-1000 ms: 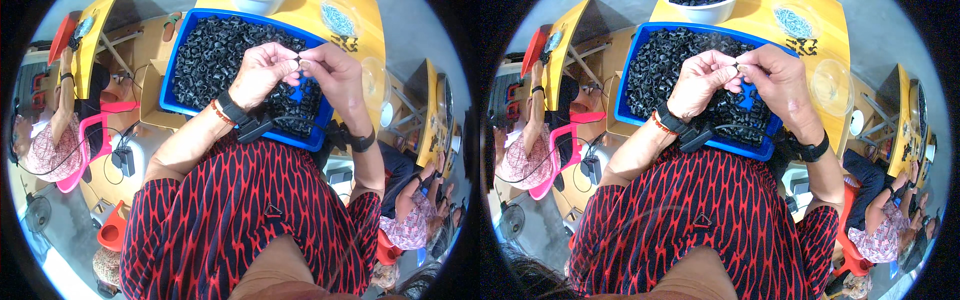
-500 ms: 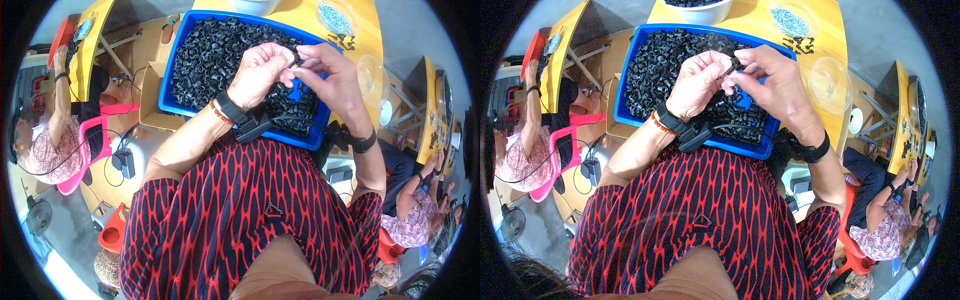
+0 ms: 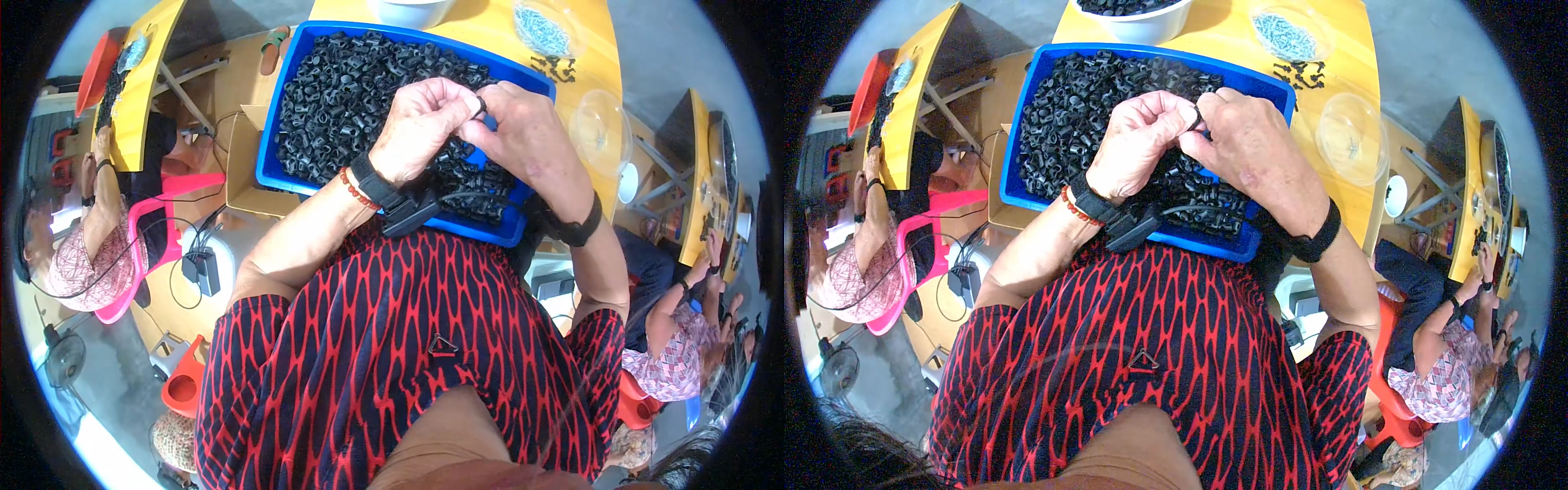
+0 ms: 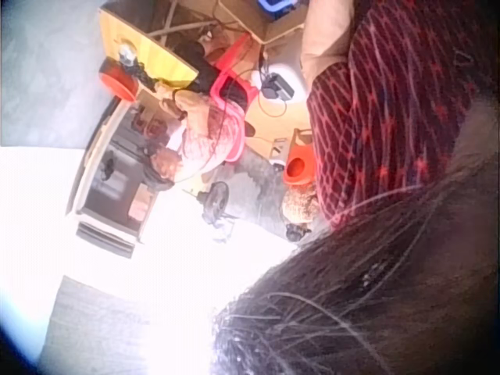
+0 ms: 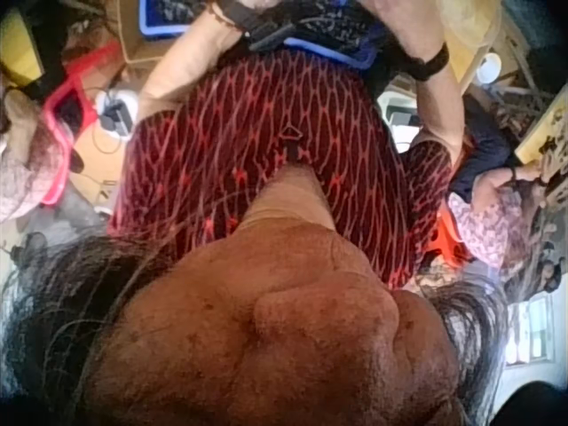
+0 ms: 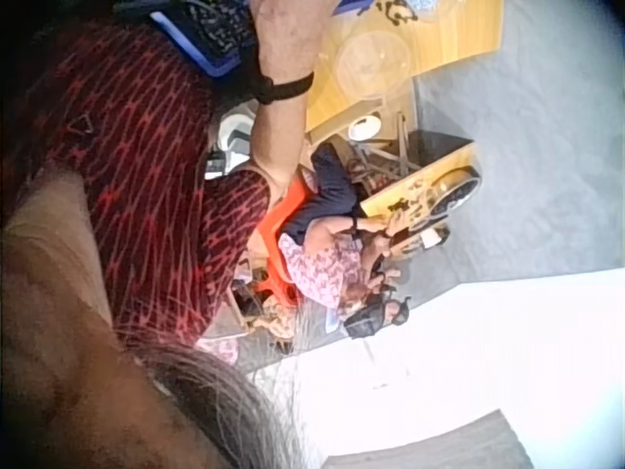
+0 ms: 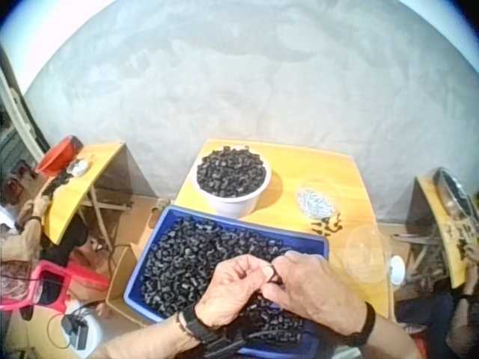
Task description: Assembling small metal pins into black plastic housings.
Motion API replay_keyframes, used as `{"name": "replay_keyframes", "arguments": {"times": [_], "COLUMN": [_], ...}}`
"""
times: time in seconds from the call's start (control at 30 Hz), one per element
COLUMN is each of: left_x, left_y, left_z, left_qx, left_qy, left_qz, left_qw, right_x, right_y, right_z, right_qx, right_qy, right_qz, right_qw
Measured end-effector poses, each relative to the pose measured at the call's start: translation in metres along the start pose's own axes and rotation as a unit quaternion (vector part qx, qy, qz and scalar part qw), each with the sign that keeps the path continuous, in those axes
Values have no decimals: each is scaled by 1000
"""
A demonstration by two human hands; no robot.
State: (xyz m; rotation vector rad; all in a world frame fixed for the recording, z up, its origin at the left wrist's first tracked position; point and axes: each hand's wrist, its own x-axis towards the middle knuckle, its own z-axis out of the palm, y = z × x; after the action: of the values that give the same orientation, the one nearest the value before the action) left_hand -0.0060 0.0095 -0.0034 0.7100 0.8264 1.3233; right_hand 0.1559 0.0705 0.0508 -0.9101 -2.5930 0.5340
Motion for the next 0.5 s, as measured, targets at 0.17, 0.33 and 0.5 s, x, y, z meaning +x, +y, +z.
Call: {"name": "replay_keyframes", "arguments": {"times": [0.17,0.33,0.5], "left_x": [1,0,0], "left_y": [1,4,1], "left_z": [-1,-2,-1], "left_qx": [-54,-39,-30], "left_qy": [-3,-21,-10], "left_qz": [-33,-34,1], "left_qw": [998,998,1000], "right_x": [-2,-4,-3], "right_y": [4,4,2], "right_z": [1,0,3], "right_qx": [20,4,-3], "right_qy": [22,52,59], "right_qz": [-2,-29,-46], "right_qw": [1000,998,997]}}
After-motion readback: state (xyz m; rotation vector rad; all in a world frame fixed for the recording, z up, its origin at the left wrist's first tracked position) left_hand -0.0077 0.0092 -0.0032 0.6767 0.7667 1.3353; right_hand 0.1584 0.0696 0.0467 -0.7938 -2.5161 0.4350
